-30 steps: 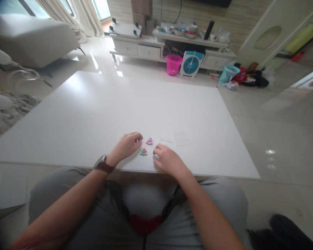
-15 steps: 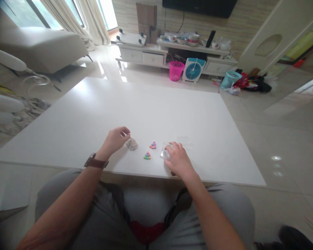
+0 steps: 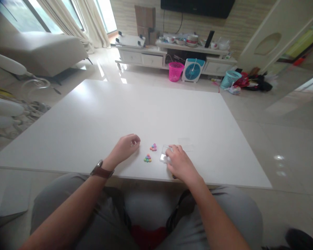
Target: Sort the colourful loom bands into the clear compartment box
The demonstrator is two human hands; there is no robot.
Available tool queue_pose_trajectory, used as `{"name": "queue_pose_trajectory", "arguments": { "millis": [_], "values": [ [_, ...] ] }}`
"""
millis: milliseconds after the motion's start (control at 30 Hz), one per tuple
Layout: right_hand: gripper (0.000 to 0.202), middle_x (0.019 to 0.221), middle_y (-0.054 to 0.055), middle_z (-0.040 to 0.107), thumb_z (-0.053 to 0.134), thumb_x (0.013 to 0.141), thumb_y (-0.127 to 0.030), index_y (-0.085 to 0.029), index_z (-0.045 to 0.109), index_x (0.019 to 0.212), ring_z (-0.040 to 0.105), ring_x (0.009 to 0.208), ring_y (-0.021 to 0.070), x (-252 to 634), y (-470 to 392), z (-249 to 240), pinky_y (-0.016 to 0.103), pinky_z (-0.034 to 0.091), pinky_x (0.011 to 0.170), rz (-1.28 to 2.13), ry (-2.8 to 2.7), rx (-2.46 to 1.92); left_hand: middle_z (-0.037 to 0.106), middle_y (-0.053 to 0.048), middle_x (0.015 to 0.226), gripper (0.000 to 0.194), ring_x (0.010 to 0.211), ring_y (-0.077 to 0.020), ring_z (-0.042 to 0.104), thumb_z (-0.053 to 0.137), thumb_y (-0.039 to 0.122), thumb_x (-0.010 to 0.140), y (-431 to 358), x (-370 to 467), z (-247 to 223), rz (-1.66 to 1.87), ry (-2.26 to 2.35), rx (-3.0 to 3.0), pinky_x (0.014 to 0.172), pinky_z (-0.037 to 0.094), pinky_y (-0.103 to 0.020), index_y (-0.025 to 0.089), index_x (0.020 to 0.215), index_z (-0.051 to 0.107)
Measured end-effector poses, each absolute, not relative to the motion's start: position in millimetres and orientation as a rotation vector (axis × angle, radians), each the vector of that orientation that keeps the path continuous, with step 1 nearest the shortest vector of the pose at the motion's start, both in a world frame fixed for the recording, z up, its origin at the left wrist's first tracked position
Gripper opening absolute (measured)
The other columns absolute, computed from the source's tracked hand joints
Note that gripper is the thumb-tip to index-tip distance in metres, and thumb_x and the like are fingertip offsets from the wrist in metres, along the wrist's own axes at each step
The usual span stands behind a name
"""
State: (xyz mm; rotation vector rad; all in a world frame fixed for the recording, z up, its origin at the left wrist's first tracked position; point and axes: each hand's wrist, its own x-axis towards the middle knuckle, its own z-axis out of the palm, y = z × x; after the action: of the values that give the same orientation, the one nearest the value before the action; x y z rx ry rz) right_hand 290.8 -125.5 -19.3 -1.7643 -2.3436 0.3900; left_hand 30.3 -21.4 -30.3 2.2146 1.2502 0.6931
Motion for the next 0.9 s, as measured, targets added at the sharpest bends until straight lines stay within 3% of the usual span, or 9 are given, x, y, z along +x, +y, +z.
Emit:
{"name": "queue_pose_trajectory", "arguments": {
  "millis": [133,300,467,600,900],
  "values": [
    [0.027,0.132,0.014,0.054,0.062,0.076,-0.006,-0.019,0.061,0.099,0.045,0.126,0.0297,289,-126,-17,0.047,0.044,0.108,0.440,-2.364,-1.698,0.065,-0.001,0.080,0.010,0.072,-0.0139,0.058,0.056,0.016,0.084,-27,36,-31,0.583,1.054,2.314,0.069,0.044,-0.026,0.019,0.085,0.065],
    [0.027,0.130,0.012,0.057,0.068,0.078,-0.009,-0.021,0.062,0.102,0.048,0.125,0.0275,285,-129,-14,0.045,0.047,0.105,0.532,-2.367,-1.586,0.067,-0.001,0.084,0.012,0.070,-0.0132,0.061,0.068,0.029,0.082,-34,38,-27,0.422,0.826,2.389,0.071,0.045,-0.026,0.021,0.092,0.069],
    [0.033,0.130,0.011,0.058,0.074,0.079,-0.018,-0.021,0.062,0.109,0.051,0.124,0.0266,282,-129,-11,0.044,0.048,0.104,0.573,-2.346,-1.544,0.069,-0.003,0.095,0.021,0.078,-0.0147,0.065,0.062,0.017,0.081,-38,40,-27,0.390,0.743,2.398,0.078,0.048,-0.026,0.021,0.099,0.071],
    [0.026,0.120,0.011,0.062,0.071,0.086,-0.026,-0.019,0.063,0.109,0.055,0.115,0.0265,285,-127,-5,0.044,0.049,0.101,0.496,-2.329,-1.597,0.069,-0.005,0.097,0.022,0.082,-0.0156,0.066,0.059,0.014,0.082,-41,43,-29,0.384,0.719,2.401,0.081,0.049,-0.026,0.021,0.098,0.072],
    [0.014,0.110,0.009,0.063,0.062,0.091,-0.022,-0.019,0.063,0.104,0.057,0.108,0.0238,291,-127,-2,0.039,0.048,0.098,0.478,-2.327,-1.675,0.068,-0.006,0.095,0.027,0.080,-0.0153,0.063,0.050,0.010,0.086,-41,48,-35,0.379,0.723,2.392,0.077,0.048,-0.026,0.020,0.089,0.075]
  ]
}}
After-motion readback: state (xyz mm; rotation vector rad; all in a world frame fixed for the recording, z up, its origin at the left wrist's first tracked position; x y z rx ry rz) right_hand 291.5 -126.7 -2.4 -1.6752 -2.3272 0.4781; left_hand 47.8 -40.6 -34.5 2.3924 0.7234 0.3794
